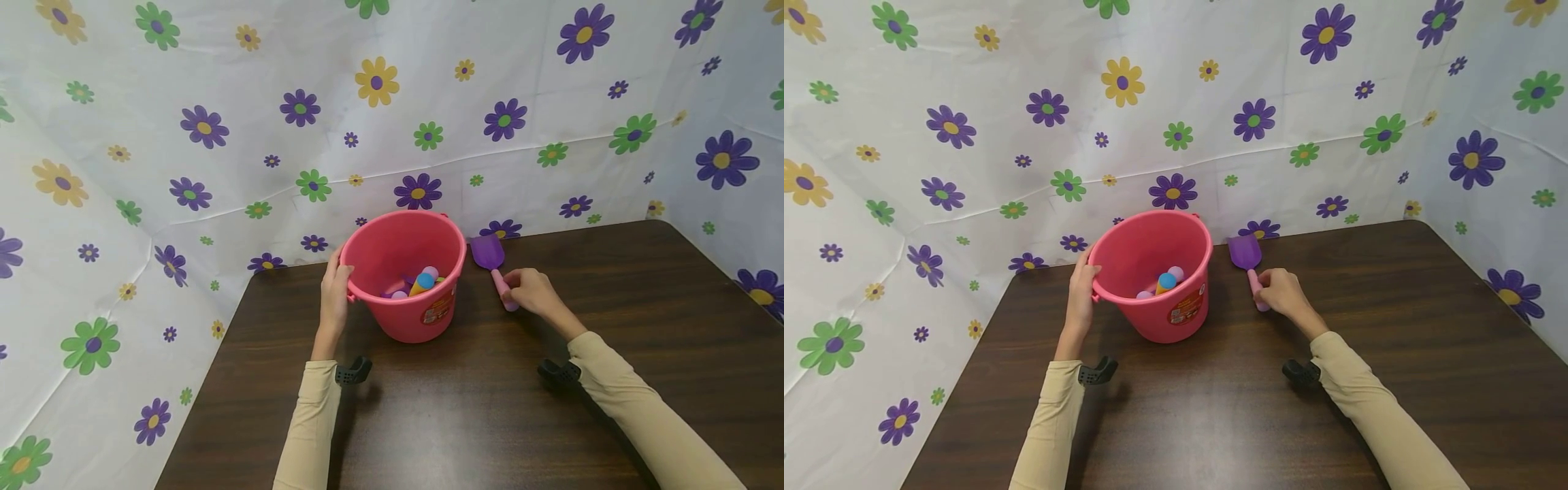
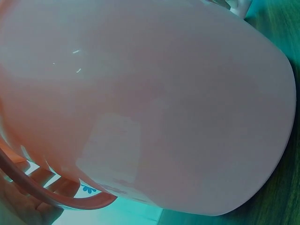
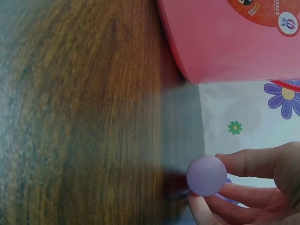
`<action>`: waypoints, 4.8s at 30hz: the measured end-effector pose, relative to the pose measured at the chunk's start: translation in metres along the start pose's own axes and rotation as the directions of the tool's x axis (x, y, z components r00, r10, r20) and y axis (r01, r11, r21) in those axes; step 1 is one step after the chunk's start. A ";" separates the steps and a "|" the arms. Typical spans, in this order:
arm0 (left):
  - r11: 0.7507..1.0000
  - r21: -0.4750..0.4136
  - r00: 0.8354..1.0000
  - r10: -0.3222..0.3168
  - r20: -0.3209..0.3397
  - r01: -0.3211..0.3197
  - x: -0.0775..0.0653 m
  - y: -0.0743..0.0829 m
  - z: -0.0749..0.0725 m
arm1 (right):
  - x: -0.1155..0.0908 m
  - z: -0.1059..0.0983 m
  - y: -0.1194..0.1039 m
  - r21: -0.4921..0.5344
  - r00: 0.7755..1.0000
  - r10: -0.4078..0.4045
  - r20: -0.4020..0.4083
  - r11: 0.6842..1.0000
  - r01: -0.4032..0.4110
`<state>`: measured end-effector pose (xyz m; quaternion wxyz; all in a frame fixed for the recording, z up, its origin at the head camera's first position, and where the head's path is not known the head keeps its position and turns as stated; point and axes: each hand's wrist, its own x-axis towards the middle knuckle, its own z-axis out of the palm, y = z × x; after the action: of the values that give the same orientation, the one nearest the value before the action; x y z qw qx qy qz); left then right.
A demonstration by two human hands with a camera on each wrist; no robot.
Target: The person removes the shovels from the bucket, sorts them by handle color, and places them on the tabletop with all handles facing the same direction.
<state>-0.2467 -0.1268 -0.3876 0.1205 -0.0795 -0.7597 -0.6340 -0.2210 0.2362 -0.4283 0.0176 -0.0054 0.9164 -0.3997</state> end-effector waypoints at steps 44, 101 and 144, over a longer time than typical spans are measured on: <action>1.000 -0.009 1.000 0.004 0.009 -0.003 -0.001 -0.001 0.000 | -0.002 -0.018 -0.019 0.107 0.987 0.036 -0.156 0.994 -0.020; 1.000 -0.026 1.000 -0.003 0.007 0.003 -0.002 -0.002 -0.001 | -0.067 -0.040 -0.155 0.255 0.964 -0.255 -0.074 0.930 0.266; 0.999 -0.038 1.000 -0.013 0.000 0.013 0.004 -0.001 0.001 | -0.036 -0.024 -0.171 0.111 0.966 -0.256 -0.025 0.960 0.257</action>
<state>-0.2506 -0.1261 -0.3875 0.1150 -0.0769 -0.7482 -0.6489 -0.1864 0.1383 -0.2852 -0.0387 -0.1211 0.8839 -0.4501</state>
